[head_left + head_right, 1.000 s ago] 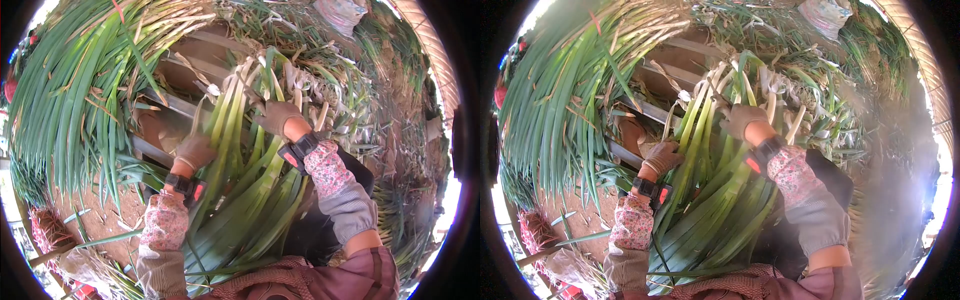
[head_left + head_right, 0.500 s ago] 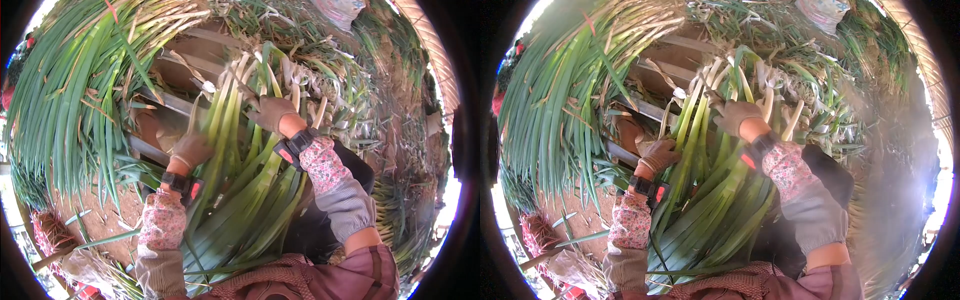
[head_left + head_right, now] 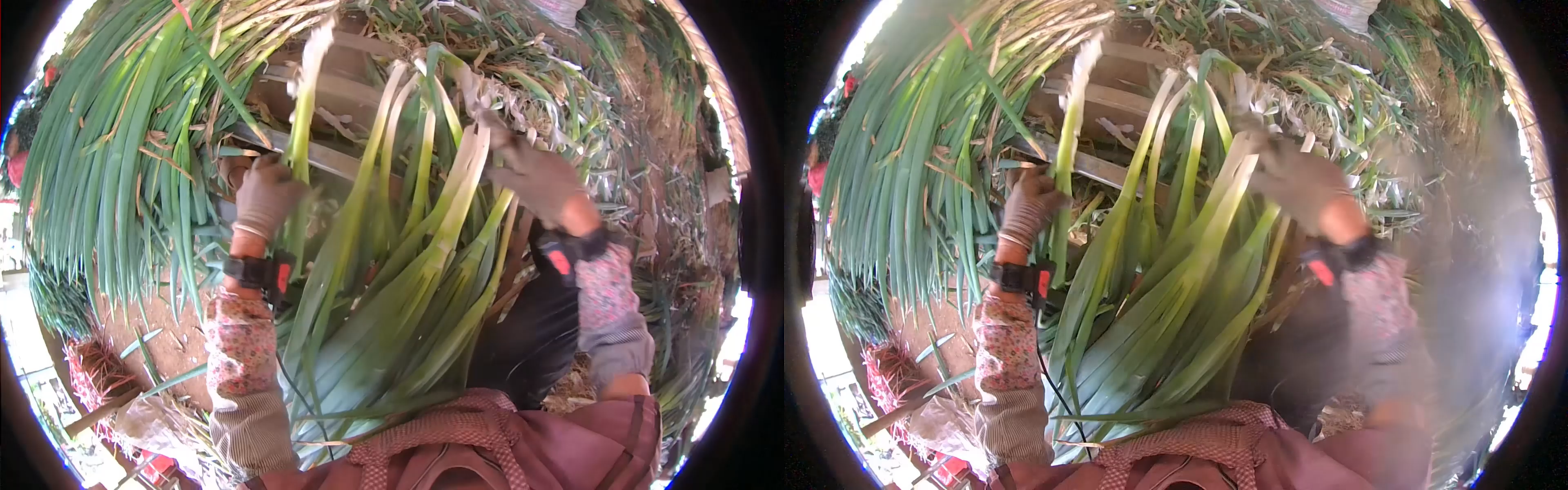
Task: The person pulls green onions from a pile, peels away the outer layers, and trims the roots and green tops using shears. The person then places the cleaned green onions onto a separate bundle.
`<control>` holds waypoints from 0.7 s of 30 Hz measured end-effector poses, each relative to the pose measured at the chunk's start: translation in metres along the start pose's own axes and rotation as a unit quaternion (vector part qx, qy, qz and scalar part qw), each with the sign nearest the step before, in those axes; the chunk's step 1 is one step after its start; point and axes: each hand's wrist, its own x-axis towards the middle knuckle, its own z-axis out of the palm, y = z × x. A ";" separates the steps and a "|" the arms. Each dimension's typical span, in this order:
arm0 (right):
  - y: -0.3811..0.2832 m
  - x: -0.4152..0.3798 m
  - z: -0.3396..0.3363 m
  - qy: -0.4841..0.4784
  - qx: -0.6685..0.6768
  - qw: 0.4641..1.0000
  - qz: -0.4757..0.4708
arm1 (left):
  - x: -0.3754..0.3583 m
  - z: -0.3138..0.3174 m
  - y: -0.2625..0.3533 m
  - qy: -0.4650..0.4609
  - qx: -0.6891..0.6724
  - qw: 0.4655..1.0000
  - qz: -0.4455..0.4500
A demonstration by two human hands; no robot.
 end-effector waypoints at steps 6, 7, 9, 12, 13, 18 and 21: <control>0.104 -0.141 0.029 0.110 0.351 0.881 0.298 | 0.002 -0.070 0.010 0.006 -0.280 0.959 -0.031; 0.123 -0.168 0.041 0.111 0.371 0.857 0.339 | -0.005 -0.083 0.019 -0.009 -0.341 0.939 -0.042; 0.147 -0.212 0.075 0.112 0.351 0.842 0.395 | -0.017 -0.104 0.042 -0.037 -0.462 0.884 -0.057; 0.157 -0.280 0.146 0.084 0.318 0.823 0.463 | -0.019 -0.115 0.043 -0.042 -0.426 0.903 -0.045; 0.153 -0.301 0.172 0.068 0.316 0.814 0.484 | -0.022 -0.120 0.048 -0.040 -0.410 0.910 -0.054; 0.088 -0.363 0.291 -0.032 0.348 0.753 0.558 | -0.013 -0.163 0.037 0.120 -0.018 0.991 0.050; 0.036 -0.372 0.335 -0.075 0.380 0.721 0.574 | -0.009 -0.212 0.034 0.276 0.325 0.900 0.089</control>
